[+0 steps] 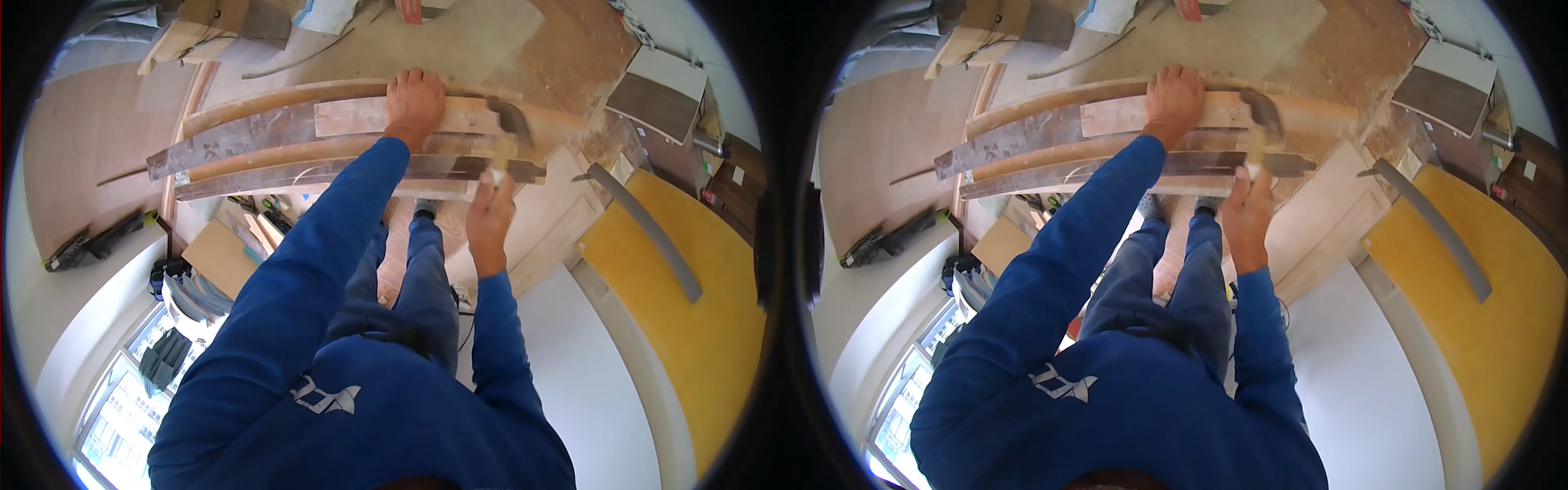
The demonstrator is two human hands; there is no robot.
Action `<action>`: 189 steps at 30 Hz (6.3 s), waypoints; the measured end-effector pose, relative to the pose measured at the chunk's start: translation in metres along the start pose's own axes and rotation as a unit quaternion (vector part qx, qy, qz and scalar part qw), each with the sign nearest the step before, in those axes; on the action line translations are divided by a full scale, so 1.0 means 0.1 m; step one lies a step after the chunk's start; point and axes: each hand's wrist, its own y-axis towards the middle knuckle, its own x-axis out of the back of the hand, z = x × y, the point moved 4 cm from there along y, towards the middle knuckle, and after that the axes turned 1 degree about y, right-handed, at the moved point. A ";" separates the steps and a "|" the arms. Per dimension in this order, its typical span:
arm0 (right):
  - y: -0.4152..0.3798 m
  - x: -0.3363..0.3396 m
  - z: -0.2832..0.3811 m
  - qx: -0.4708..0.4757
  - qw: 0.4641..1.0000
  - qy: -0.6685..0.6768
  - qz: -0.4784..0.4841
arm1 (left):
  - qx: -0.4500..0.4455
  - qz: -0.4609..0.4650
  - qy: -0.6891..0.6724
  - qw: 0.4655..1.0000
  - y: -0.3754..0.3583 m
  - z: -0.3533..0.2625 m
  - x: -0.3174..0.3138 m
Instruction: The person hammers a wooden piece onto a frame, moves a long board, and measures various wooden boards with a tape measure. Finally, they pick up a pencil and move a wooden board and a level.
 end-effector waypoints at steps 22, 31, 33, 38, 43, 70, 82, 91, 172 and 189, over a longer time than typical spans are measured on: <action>-0.07 -0.05 -0.05 -0.079 0.991 -0.081 0.074 | -0.008 -0.020 -0.010 1.000 -0.01 0.00 0.01; -0.16 -0.16 -0.26 -0.061 0.997 -0.030 0.041 | -0.011 -0.046 -0.024 0.999 -0.04 0.02 -0.01; -0.43 -0.15 -0.32 -0.076 0.997 -0.004 -0.005 | -0.007 -0.049 -0.030 0.998 -0.03 0.01 -0.01; -1.00 0.13 -0.50 -0.134 0.990 0.054 0.005 | -0.007 -0.019 -0.026 0.999 -0.02 0.04 -0.07; -1.22 0.48 -0.26 -0.149 0.975 0.159 0.051 | -0.065 -0.227 -0.133 0.963 -0.28 0.12 0.38; -0.19 -1.34 1.25 0.144 0.963 -0.023 0.228 | -0.242 -0.225 -0.603 0.726 -3.01 0.28 4.50; -1.37 -1.16 1.49 -0.156 0.838 0.166 0.496 | 0.294 0.097 -0.762 0.568 -3.53 1.52 1.52; -0.22 -1.35 1.93 0.249 0.908 -0.078 0.327 | 0.412 -0.214 -0.750 0.472 -3.96 2.38 1.44; -2.75 -3.45 1.08 -0.319 0.683 0.018 0.657 | 0.647 -0.107 -0.524 0.543 -5.78 3.86 -0.98; -2.82 -4.57 -0.13 -0.517 0.637 -0.005 0.572 | 0.781 -0.080 -0.199 0.586 -5.83 6.77 -3.96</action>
